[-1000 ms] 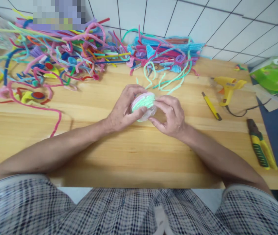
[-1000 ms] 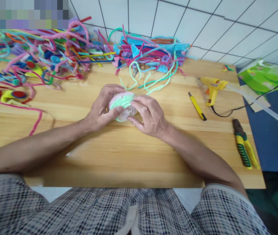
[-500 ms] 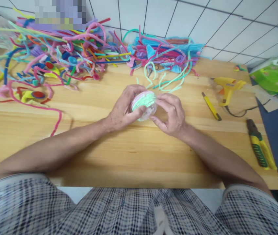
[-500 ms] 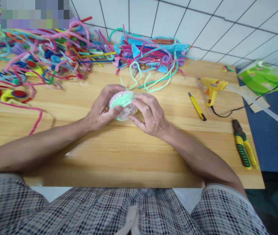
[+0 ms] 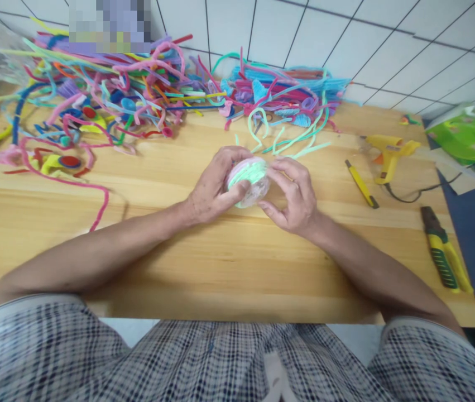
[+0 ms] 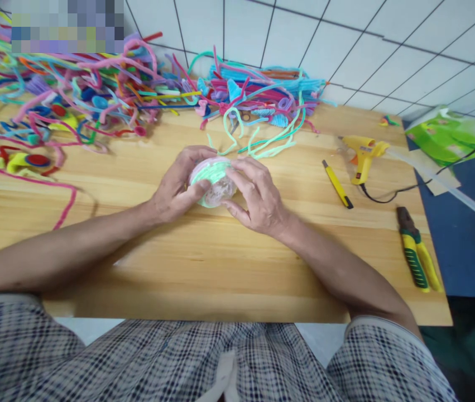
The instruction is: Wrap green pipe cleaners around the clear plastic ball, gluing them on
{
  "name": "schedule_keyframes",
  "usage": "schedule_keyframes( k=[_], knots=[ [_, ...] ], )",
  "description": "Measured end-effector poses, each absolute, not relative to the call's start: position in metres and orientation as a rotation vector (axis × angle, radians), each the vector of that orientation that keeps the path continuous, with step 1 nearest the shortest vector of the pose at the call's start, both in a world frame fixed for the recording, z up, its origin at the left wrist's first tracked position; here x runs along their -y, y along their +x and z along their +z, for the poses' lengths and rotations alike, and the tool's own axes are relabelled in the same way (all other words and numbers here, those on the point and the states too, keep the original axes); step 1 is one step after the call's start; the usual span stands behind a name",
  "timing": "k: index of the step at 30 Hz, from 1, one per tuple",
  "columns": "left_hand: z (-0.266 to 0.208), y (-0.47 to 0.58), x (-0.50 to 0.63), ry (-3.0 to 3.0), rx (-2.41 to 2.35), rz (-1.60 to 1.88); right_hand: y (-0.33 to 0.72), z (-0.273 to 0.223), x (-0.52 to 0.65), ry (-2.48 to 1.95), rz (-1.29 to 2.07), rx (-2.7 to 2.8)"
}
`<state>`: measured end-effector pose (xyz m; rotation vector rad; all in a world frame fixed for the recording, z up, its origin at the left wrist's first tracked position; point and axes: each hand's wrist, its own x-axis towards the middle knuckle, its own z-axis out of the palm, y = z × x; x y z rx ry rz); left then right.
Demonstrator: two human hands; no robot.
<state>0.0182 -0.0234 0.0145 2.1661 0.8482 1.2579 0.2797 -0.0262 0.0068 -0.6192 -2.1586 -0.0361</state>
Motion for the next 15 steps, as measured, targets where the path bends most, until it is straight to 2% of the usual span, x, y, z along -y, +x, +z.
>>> schedule_keyframes(
  k=[15],
  knots=[
    [0.0125,0.0214,0.0243,1.970,-0.909,1.266,0.2782,0.0097,0.0302,-0.598,-0.019,2.230]
  ],
)
